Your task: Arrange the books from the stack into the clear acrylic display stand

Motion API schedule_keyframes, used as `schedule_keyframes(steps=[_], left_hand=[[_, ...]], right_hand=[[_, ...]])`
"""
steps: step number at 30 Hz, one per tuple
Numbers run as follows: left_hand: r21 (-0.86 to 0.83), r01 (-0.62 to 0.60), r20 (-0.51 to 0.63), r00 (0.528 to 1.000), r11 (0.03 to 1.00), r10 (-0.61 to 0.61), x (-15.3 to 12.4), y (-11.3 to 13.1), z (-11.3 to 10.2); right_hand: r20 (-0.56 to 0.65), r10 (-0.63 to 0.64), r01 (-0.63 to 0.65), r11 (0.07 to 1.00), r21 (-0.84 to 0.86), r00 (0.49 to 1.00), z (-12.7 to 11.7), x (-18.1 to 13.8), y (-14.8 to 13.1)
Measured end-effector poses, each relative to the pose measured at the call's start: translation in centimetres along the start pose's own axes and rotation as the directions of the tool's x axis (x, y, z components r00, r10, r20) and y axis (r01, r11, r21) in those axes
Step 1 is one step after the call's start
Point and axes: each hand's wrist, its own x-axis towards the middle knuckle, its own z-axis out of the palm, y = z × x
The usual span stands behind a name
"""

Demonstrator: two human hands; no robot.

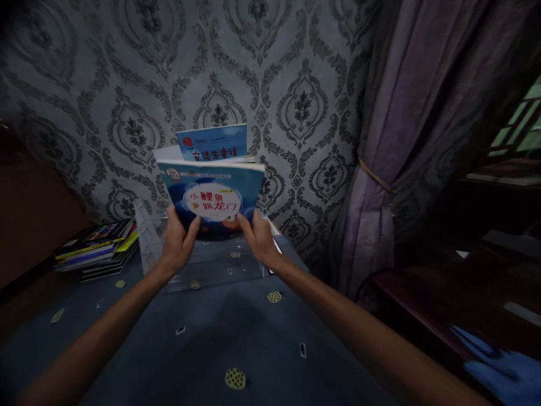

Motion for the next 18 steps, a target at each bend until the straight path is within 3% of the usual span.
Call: schedule_keyframes(steps=[3, 7, 18], left_hand=[[0.133, -0.152, -0.073, 0.984, 0.979, 0.162, 3.9, -0.1, -0.1], [0.206, -0.22, -0.082, 0.967, 0.953, 0.241, 6.4, -0.3, -0.1], [0.223, -0.186, -0.021, 0.98, 0.957, 0.196, 5.5, -2.4, 0.4]], right_hand=[[0.009, -0.087, 0.087, 0.996, 0.037, 0.996, -0.6, 3.6, -0.4], [-0.057, -0.154, 0.155, 0.988, 0.016, 0.986, -0.8, 5.8, -0.2], [0.098, -0.091, 0.086, 0.995, 0.056, 0.991, -0.9, 5.8, 1.8]])
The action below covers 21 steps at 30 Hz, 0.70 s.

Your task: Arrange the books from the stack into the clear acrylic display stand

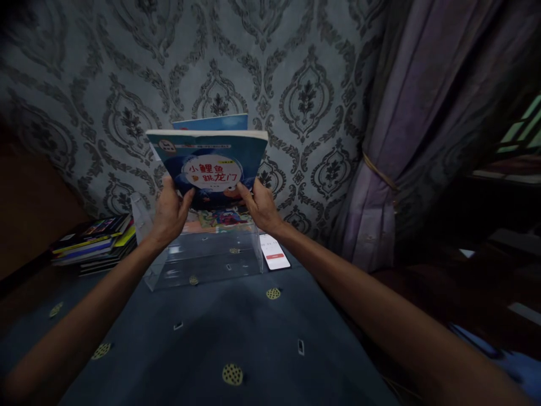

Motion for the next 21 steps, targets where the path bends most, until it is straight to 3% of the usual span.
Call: schedule_keyframes(steps=[4, 10, 18, 21], left_hand=[[-0.001, 0.003, -0.004, 1.0, 1.0, -0.003, -0.5, -0.2, 0.3], [0.022, 0.017, 0.078, 0.997, 1.0, -0.018, -0.8, 0.1, 0.2], [0.078, 0.155, 0.158, 0.973, 0.985, -0.166, -0.6, 0.2, 0.2], [0.147, 0.177, 0.205, 0.957, 0.973, -0.205, -0.4, 0.4, 0.0]], right_hand=[[0.051, 0.003, -0.004, 1.0, 0.009, 0.999, -0.1, -0.2, 0.6], [0.089, 0.055, -0.054, 0.998, -0.014, 0.995, -0.5, 0.0, 1.3], [0.109, 0.101, -0.11, 0.991, 0.081, 0.989, -0.4, 0.8, 1.4], [0.064, 0.105, -0.106, 0.994, 0.012, 0.992, -0.4, 1.0, 1.4]])
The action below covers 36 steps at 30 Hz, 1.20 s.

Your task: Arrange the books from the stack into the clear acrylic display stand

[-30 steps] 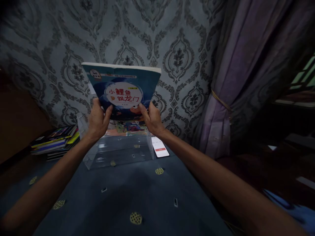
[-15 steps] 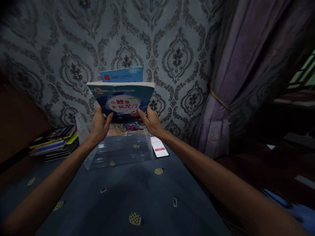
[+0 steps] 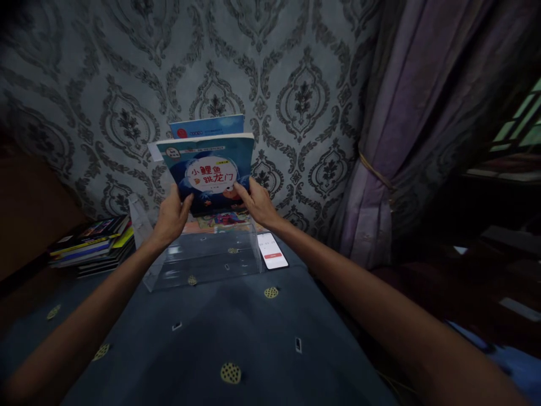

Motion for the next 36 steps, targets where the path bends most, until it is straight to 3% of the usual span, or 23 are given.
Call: schedule_keyframes(steps=[6, 9, 24, 36], left_hand=[[0.117, 0.07, 0.078, 0.994, 0.991, -0.079, 0.4, 0.9, -0.5], [0.138, 0.087, 0.088, 0.991, 0.987, -0.1, 0.5, 1.3, -0.5], [0.187, 0.087, 0.219, 0.967, 0.979, -0.128, 1.2, 1.1, -0.1], [0.192, 0.053, 0.271, 0.957, 0.98, -0.105, 1.2, 0.7, 0.1]], right_hand=[[-0.095, -0.11, 0.079, 0.956, -0.281, 0.989, -0.5, 0.0, -0.3], [-0.1, -0.123, 0.083, 0.936, -0.341, 0.987, -0.7, -0.1, -0.4], [-0.081, -0.073, 0.035, 0.916, -0.4, 0.994, -0.3, 0.0, 0.7], [-0.164, -0.078, 0.006, 0.916, -0.4, 0.983, 0.1, -0.5, 2.4]])
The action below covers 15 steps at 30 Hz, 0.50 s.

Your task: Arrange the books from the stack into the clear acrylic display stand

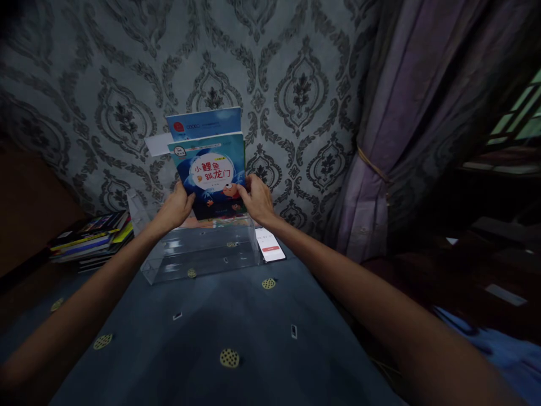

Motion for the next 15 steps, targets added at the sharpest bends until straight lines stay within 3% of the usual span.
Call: schedule_keyframes(steps=[15], left_hand=[[-0.011, 0.026, 0.067, 0.997, 1.0, -0.025, -0.34, 0.43, -0.42]], right_hand=[[0.003, 0.025, -0.025, 1.0, 0.019, 1.0, -0.4, -0.67, 0.28]])
